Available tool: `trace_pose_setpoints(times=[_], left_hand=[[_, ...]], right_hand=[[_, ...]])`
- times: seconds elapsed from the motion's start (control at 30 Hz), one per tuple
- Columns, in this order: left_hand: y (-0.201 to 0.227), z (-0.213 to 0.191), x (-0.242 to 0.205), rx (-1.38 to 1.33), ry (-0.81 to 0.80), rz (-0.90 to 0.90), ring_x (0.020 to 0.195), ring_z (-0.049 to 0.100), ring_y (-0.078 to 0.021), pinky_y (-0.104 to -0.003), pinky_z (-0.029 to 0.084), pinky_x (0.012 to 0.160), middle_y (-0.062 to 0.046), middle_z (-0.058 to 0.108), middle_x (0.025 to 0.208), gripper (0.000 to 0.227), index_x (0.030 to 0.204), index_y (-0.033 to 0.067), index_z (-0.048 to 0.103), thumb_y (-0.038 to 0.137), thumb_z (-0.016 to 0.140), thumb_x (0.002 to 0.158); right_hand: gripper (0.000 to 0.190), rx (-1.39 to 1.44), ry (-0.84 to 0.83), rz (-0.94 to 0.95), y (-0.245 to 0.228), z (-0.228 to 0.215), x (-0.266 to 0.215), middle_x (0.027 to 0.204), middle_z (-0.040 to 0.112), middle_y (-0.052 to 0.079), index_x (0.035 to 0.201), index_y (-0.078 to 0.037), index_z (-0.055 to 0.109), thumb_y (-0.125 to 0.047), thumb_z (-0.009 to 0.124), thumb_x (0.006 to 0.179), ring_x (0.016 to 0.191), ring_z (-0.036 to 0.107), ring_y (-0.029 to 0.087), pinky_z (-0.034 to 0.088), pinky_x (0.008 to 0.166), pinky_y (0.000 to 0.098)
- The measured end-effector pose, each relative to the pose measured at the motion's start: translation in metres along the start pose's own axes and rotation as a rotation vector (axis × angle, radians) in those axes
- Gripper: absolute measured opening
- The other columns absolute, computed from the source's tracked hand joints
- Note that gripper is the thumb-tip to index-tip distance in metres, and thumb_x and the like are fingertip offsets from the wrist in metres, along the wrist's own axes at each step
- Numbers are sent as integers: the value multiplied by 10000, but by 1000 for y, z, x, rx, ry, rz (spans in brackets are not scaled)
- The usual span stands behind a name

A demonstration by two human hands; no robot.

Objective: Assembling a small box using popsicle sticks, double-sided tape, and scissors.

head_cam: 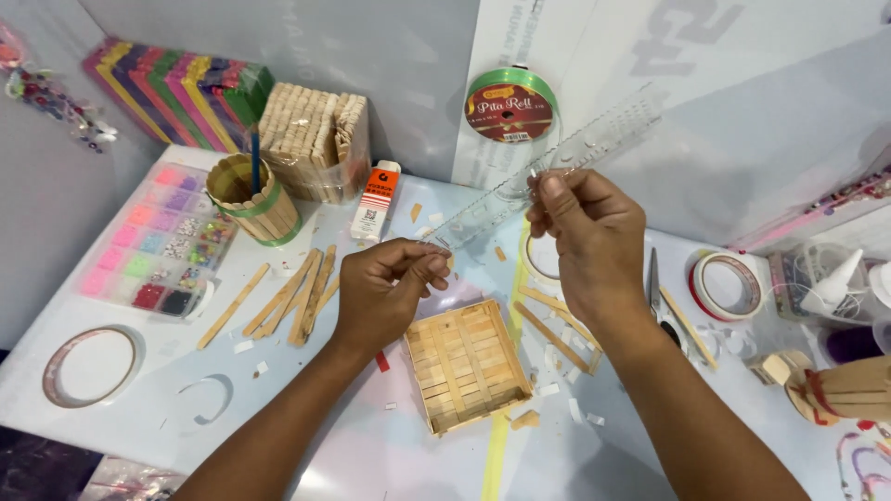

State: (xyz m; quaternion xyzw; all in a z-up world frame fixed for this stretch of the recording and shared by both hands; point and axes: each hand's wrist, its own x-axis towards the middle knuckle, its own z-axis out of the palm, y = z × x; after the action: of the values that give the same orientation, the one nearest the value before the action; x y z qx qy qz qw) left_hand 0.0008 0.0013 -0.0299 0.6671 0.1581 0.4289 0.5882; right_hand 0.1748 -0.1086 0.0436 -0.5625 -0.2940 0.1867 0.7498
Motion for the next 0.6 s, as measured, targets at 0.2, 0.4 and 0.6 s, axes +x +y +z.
trace_pose_setpoints(times=[0.2,0.4,0.6], left_hand=[[10,-5,4,59,61,124,632,745,-160,-257,610,584,-104,759,684,19,876,34,803,50,814,880],[10,-8,12,155,51,8,617,693,-120,-259,582,602,-89,755,666,36,901,59,809,58,834,875],[2,-16,18,460,-119,-79,604,715,-266,-354,575,577,-165,752,695,93,951,45,817,39,729,923]], right_hand=[[151,107,-2,4,-3,-20,8,877,718,194,967,-6,632,-127,621,1056,742,756,234,632,680,284],[154,-10,-101,59,-16,-33,-12,799,689,155,1091,30,650,-116,614,1056,671,709,200,598,647,281],[257,-221,-192,276,2,-60,-63,721,678,214,1185,107,683,-28,547,1013,555,704,278,611,512,375]])
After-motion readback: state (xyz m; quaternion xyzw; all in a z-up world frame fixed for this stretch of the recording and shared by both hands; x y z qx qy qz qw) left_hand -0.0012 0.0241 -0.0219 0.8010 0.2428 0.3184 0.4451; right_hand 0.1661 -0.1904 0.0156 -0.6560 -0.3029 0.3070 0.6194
